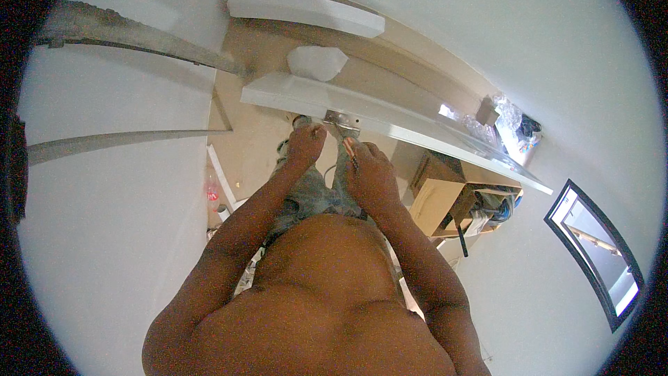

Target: The person uses a screwdriver to attach metal brackets to white wooden furniture parts. They then retrieve screws from a cardboard box and continue assembling the components.

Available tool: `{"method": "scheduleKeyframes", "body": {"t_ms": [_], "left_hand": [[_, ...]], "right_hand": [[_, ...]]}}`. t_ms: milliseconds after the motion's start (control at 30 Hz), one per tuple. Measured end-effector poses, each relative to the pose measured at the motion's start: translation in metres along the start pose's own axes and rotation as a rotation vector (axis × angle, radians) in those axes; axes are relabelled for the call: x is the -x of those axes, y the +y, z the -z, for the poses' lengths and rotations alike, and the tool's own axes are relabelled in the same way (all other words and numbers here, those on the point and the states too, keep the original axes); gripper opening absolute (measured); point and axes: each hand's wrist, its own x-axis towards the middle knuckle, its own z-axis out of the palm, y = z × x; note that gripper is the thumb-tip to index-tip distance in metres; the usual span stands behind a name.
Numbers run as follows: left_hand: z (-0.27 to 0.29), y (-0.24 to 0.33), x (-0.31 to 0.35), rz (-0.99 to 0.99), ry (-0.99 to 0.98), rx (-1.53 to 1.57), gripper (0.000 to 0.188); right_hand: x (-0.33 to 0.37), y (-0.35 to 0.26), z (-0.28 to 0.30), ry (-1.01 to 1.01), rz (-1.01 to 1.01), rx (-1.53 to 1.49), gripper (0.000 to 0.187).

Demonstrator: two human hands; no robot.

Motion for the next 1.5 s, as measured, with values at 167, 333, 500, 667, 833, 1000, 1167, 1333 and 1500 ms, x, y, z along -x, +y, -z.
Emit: {"method": "scheduleKeyframes", "body": {"t_ms": [167, 333, 500, 667, 833, 1000, 1167, 1333, 1500], "left_hand": [[0.017, 0.005, -0.018, -0.619, -0.033, -0.518, 0.025], [0.01, -0.011, -0.043, -0.753, -0.206, -0.611, 0.027], [0.005, -0.024, -0.051, -0.845, -0.197, -0.594, 0.029], [0.009, -0.023, -0.055, -0.886, -0.201, -0.535, 0.027], [0.011, -0.019, -0.052, -0.844, -0.262, -0.609, 0.03], [0.013, -0.02, -0.046, -0.904, -0.134, -0.476, 0.027], [0.006, -0.025, -0.047, -0.922, -0.072, -0.501, 0.023], [0.006, -0.024, -0.047, -0.92, -0.065, -0.449, 0.023], [0.007, -0.019, -0.048, -0.944, 0.007, -0.42, 0.023]], "right_hand": [[-0.005, -0.005, 0.003, -0.021, -0.001, 0.035, 0.04], [-0.013, -0.016, 0.003, -0.037, -0.059, 0.071, 0.034], [-0.021, -0.026, 0.003, -0.069, -0.11, 0.094, 0.033], [-0.031, -0.038, 0.005, -0.133, -0.156, 0.159, 0.033], [-0.032, -0.041, 0.006, -0.041, -0.117, 0.135, 0.046], [-0.033, -0.045, 0.006, 0.095, -0.025, 0.099, 0.059], [-0.03, -0.057, 0.034, 0.241, 0.091, 0.151, 0.062], [-0.04, -0.055, 0.036, 0.496, 0.334, 0.122, 0.067], [-0.054, -0.049, 0.016, 0.378, 0.352, 0.045, 0.061]]}}
